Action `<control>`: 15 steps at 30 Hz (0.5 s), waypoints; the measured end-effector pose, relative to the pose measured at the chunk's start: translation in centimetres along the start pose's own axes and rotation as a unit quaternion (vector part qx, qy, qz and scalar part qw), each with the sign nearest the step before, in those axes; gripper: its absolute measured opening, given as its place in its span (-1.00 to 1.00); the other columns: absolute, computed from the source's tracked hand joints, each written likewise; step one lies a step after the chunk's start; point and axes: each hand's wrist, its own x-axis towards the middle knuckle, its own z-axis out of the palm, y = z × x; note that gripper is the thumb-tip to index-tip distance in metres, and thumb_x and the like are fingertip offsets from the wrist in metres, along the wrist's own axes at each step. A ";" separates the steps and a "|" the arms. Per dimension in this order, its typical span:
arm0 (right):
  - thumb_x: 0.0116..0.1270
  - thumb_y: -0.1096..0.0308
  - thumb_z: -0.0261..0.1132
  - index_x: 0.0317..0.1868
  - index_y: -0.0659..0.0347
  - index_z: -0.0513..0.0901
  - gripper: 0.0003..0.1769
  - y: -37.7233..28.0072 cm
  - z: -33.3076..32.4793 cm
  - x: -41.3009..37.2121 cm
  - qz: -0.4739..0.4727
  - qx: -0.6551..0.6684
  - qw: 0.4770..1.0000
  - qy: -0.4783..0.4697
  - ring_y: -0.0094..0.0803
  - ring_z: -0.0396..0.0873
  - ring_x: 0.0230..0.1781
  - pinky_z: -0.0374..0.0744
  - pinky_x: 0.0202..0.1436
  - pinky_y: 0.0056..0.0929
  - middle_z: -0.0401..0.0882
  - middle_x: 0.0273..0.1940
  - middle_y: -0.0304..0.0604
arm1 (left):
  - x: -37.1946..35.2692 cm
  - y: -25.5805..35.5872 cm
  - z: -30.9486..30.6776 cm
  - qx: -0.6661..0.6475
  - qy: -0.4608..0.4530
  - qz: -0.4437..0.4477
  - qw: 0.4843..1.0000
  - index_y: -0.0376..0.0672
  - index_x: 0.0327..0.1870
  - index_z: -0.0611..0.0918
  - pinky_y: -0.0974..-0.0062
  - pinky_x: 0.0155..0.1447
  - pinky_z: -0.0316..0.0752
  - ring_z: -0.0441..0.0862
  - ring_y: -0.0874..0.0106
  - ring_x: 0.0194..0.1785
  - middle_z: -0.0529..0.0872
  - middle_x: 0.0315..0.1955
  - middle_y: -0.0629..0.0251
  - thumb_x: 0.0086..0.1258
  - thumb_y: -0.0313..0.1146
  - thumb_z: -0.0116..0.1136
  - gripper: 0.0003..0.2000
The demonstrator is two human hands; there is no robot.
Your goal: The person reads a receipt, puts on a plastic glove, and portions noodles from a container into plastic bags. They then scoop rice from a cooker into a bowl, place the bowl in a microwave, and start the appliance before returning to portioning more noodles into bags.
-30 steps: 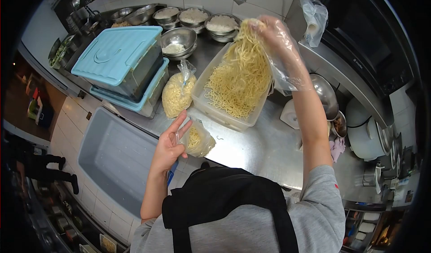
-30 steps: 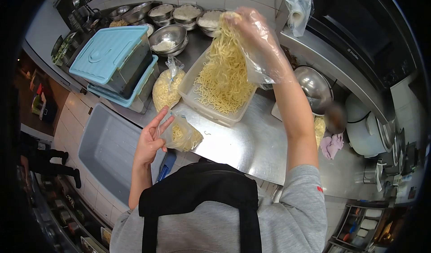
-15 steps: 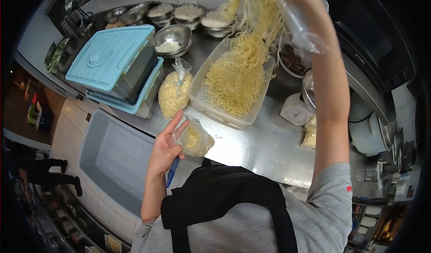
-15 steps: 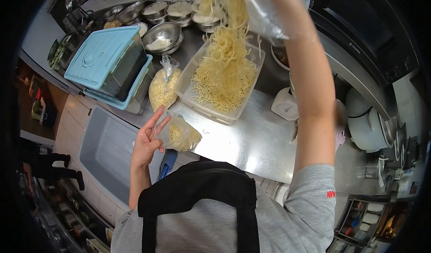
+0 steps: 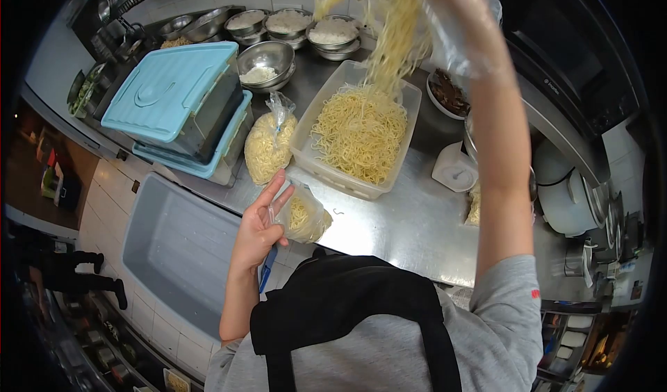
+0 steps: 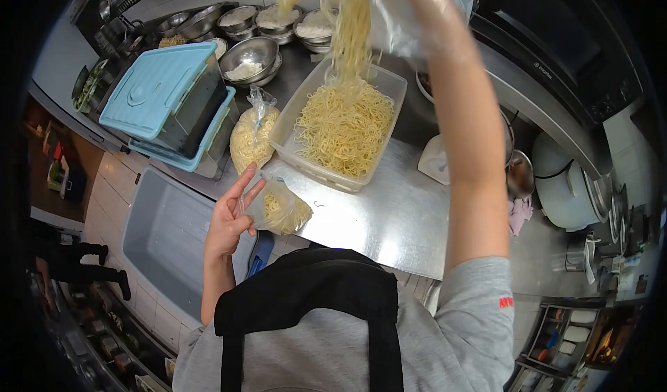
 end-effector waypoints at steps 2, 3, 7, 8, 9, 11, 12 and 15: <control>0.21 0.02 0.20 -0.01 0.29 0.50 -0.49 3.6 0.4 -1.5 0.047 -0.207 0.977 0.000 -0.35 0.48 -0.06 0.43 0.03 -0.38 0.52 -0.07 -0.04 | -0.2 -0.1 -0.1 -0.002 -0.002 0.001 1.000 -0.28 0.33 0.21 0.80 -0.58 0.42 0.14 0.14 0.39 0.07 0.39 0.16 -0.20 -0.82 -0.24 -0.18; 0.18 0.05 0.24 0.01 0.32 0.54 -0.47 5.7 0.7 -2.0 0.046 -0.238 0.970 0.010 -0.33 0.54 -0.09 0.44 0.04 -0.37 0.59 -0.13 -0.03 | -0.2 -0.1 -0.1 -0.003 -0.005 0.003 1.000 -0.28 0.33 0.21 0.80 -0.58 0.42 0.14 0.14 0.39 0.07 0.39 0.15 -0.20 -0.82 -0.24 -0.18; 0.13 0.13 0.28 -0.23 0.37 0.61 -0.59 8.0 1.9 -3.9 0.189 -0.249 0.949 -0.037 -0.39 0.52 -0.29 0.44 -0.11 -0.41 0.60 -0.37 -0.09 | -0.4 -0.1 -0.3 -0.007 -0.004 0.002 1.000 -0.27 0.33 0.21 0.79 -0.58 0.43 0.13 0.14 0.39 0.07 0.39 0.15 -0.20 -0.82 -0.24 -0.18; 0.13 0.21 0.29 -0.42 0.33 0.60 -0.71 8.1 2.0 -3.9 0.205 -0.277 0.938 -0.024 -0.47 0.44 -0.43 0.40 -0.27 -0.47 0.52 -0.52 -0.20 | -0.5 -0.1 -0.2 -0.004 -0.005 0.001 1.000 -0.27 0.33 0.21 0.79 -0.57 0.44 0.12 0.14 0.39 0.07 0.39 0.15 -0.20 -0.82 -0.24 -0.18; 0.13 0.21 0.29 -0.42 0.33 0.60 -0.71 8.3 1.8 -3.7 0.205 -0.276 0.939 -0.025 -0.47 0.44 -0.43 0.40 -0.27 -0.47 0.52 -0.52 -0.20 | -0.4 -0.1 -0.2 -0.002 -0.006 0.001 1.000 -0.28 0.33 0.21 0.79 -0.57 0.45 0.12 0.14 0.40 0.07 0.39 0.15 -0.20 -0.82 -0.24 -0.18; 0.12 0.27 0.30 -0.54 0.22 0.55 -0.78 9.2 0.8 -3.3 0.199 -0.020 0.980 0.015 -0.57 0.31 -0.55 0.30 -0.42 -0.52 0.41 -0.59 -0.33 | -0.2 -0.1 -0.2 -0.002 -0.007 0.001 1.000 -0.29 0.33 0.21 0.79 -0.56 0.46 0.11 0.14 0.40 0.07 0.39 0.15 -0.20 -0.82 -0.24 -0.18; 0.13 0.32 0.30 -0.60 0.14 0.50 -0.78 10.3 0.9 -2.7 0.191 -0.080 0.978 0.002 -0.63 0.19 -0.61 0.19 -0.50 -0.56 0.33 -0.63 -0.42 | -0.2 -0.1 -0.3 -0.002 -0.007 0.001 1.000 -0.30 0.33 0.20 0.79 -0.55 0.47 0.11 0.14 0.40 0.07 0.39 0.16 -0.19 -0.82 -0.24 -0.19; 0.16 0.32 0.27 -0.56 0.18 0.51 -0.80 10.1 1.1 -3.3 0.197 -0.077 0.977 0.003 -0.62 0.22 -0.60 0.21 -0.48 -0.57 0.35 -0.62 -0.41 | 0.1 0.6 0.1 -0.005 -0.025 -0.005 1.000 -0.32 0.33 0.19 0.78 -0.55 0.49 0.11 0.15 0.40 0.07 0.39 0.16 -0.18 -0.81 -0.24 -0.20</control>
